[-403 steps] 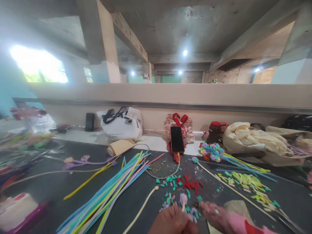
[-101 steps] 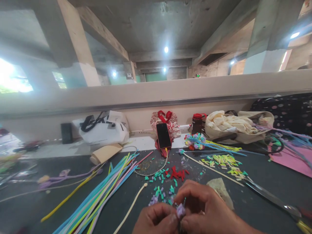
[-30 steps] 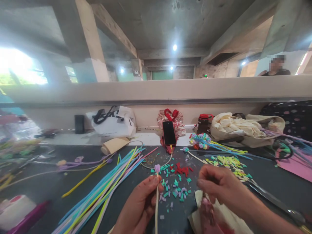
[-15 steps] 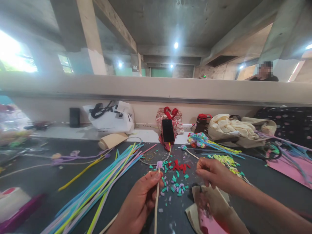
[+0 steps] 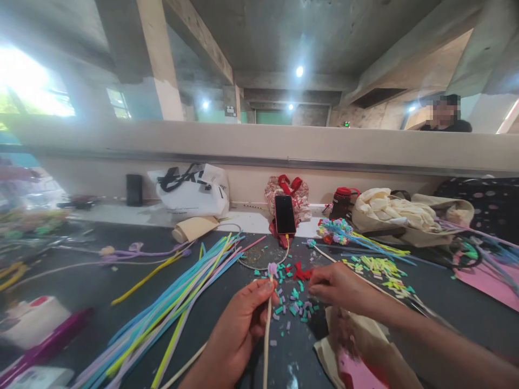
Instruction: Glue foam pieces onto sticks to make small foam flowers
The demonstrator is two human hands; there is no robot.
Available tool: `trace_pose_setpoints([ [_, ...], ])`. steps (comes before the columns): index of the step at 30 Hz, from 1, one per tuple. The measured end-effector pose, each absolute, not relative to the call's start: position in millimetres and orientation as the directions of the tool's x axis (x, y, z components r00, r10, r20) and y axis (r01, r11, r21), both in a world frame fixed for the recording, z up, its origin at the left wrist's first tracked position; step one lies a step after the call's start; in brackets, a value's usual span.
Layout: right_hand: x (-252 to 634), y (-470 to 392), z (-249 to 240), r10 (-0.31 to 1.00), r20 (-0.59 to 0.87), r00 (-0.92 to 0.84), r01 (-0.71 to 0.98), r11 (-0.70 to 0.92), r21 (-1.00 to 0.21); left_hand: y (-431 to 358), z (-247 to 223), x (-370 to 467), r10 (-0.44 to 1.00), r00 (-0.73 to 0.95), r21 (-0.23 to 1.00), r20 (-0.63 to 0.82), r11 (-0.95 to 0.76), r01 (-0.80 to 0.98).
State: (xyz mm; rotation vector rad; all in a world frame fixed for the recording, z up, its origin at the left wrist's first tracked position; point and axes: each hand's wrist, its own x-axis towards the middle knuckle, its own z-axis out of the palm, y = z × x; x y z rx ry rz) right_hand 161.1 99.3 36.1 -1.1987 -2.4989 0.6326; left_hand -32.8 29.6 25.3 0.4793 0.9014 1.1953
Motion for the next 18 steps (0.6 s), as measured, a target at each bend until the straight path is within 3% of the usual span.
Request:
trace_pose_setpoints([
  [6,146,108,20,0.707,0.042,-0.706,0.65,0.67,-0.358,33,25,-38,0.925,0.118,0.736,-0.362,0.361,-0.572],
  [18,125,105,1,0.669,0.029,-0.742,0.655,0.735,-0.176,32,22,-36,0.941,0.132,0.776,-0.311,0.331,-0.537],
])
